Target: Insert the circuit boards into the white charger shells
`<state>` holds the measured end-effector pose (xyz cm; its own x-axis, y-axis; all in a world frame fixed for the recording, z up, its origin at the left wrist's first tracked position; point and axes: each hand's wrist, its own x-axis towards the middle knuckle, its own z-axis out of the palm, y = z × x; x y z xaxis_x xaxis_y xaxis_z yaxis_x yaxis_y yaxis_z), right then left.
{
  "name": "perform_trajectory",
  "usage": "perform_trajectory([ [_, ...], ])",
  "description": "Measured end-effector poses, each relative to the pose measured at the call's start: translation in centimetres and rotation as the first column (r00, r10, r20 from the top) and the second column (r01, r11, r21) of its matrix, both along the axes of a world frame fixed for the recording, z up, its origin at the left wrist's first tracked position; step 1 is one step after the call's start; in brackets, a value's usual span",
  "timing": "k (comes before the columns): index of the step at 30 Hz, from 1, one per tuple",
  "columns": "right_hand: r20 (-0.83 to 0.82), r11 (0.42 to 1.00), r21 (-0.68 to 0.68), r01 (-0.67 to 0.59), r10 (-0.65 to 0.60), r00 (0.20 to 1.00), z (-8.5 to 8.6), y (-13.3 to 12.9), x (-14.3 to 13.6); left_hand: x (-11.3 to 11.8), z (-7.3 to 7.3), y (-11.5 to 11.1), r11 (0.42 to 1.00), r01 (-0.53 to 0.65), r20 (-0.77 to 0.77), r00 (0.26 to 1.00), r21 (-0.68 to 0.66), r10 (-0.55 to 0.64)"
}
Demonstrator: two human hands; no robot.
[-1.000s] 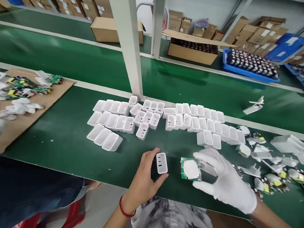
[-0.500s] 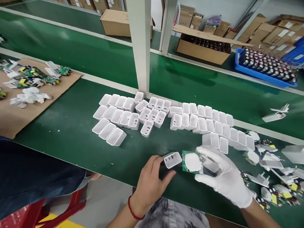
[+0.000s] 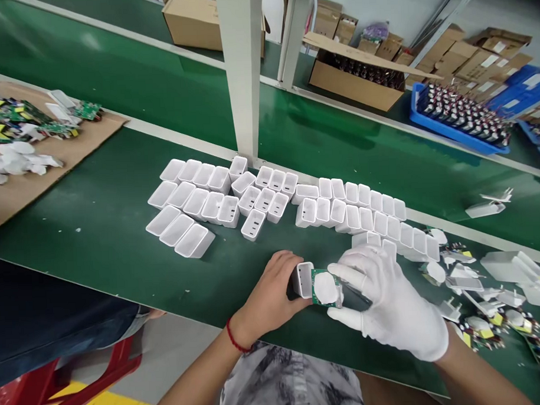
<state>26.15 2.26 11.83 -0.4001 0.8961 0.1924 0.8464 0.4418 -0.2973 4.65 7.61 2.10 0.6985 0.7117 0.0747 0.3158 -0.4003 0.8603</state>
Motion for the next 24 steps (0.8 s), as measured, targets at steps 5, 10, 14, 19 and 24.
perform_trajectory([
  [5, 0.102, 0.998, -0.002, -0.067, 0.067, 0.993, 1.3, 1.6, -1.3, 0.3, -0.8, -1.5, 0.995, -0.101, 0.054, 0.993, -0.015, 0.102],
  [10, 0.228, 0.988, -0.123, -0.096, 0.122, 0.966, 1.6, 3.2, -1.8, 0.2, -0.7, -1.2, 0.995, -0.101, 0.079, 0.992, -0.016, 0.102],
  [14, 0.257, 0.979, -0.142, -0.149, 0.182, 0.949, 1.4, 4.0, -2.0, 0.3, -0.7, -1.0, 0.995, -0.095, 0.088, 0.992, -0.010, 0.095],
  [19, 0.367, 0.974, -0.137, -0.183, 0.221, 0.904, 1.3, 4.4, -2.4, 0.1, -0.7, -0.9, 0.996, -0.090, 0.090, 0.992, -0.013, 0.091],
  [24, 0.459, 0.974, -0.143, -0.174, 0.221, 0.861, 1.4, 4.4, -2.7, 0.1, -0.6, -0.8, 0.997, -0.078, 0.092, 0.993, -0.009, 0.078],
])
